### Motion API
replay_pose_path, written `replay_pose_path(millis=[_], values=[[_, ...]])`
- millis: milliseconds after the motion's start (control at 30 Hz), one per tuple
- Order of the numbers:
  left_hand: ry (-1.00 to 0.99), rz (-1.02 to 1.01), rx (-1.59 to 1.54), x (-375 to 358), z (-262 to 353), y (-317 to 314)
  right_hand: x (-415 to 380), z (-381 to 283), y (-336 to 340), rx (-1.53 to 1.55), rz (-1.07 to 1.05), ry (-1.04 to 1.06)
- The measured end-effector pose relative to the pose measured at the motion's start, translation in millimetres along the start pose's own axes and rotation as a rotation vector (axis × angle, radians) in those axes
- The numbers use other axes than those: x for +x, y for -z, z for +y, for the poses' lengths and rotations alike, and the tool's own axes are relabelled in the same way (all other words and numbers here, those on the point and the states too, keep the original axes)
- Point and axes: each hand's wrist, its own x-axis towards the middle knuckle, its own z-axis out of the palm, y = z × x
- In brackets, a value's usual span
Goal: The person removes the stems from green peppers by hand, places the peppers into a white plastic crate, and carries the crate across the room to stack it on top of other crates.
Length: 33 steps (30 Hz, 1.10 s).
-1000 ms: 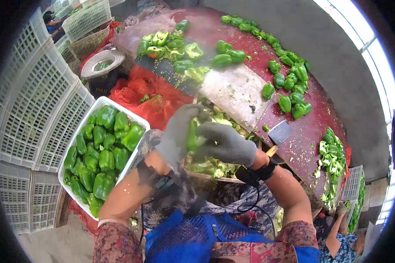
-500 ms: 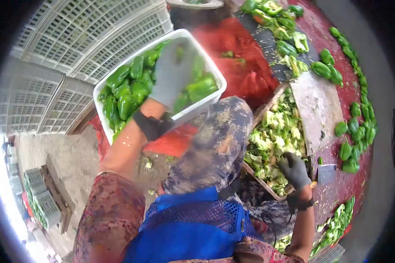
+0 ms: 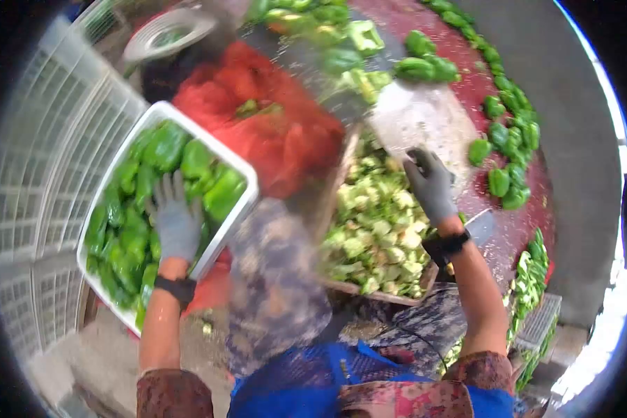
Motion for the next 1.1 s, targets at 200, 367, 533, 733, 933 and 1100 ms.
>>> replay_pose_path(millis=[200, 367, 533, 733, 933, 1100], values=[[0.019, 0.010, 0.065, 4, 5, -8, 167, 64, -26, -0.478, 0.117, 0.092], [-0.001, 0.003, 0.092, 3, 1, -14, 273, 86, -27, -0.891, -0.040, 0.074], [0.003, -0.003, 0.094, 5, 5, -13, 296, 79, -19, -1.109, -0.263, 0.141], [-0.024, 0.044, 0.091, 3, 3, -16, 214, 95, 40, -0.622, -0.333, -0.114], [-0.041, 0.044, -0.069, 3, -7, 2, 92, 146, 91, -0.759, -0.253, -0.308], [-0.226, 0.293, -0.599, 12, 32, 140, -3, 145, 128, -0.553, 0.076, -0.190]])
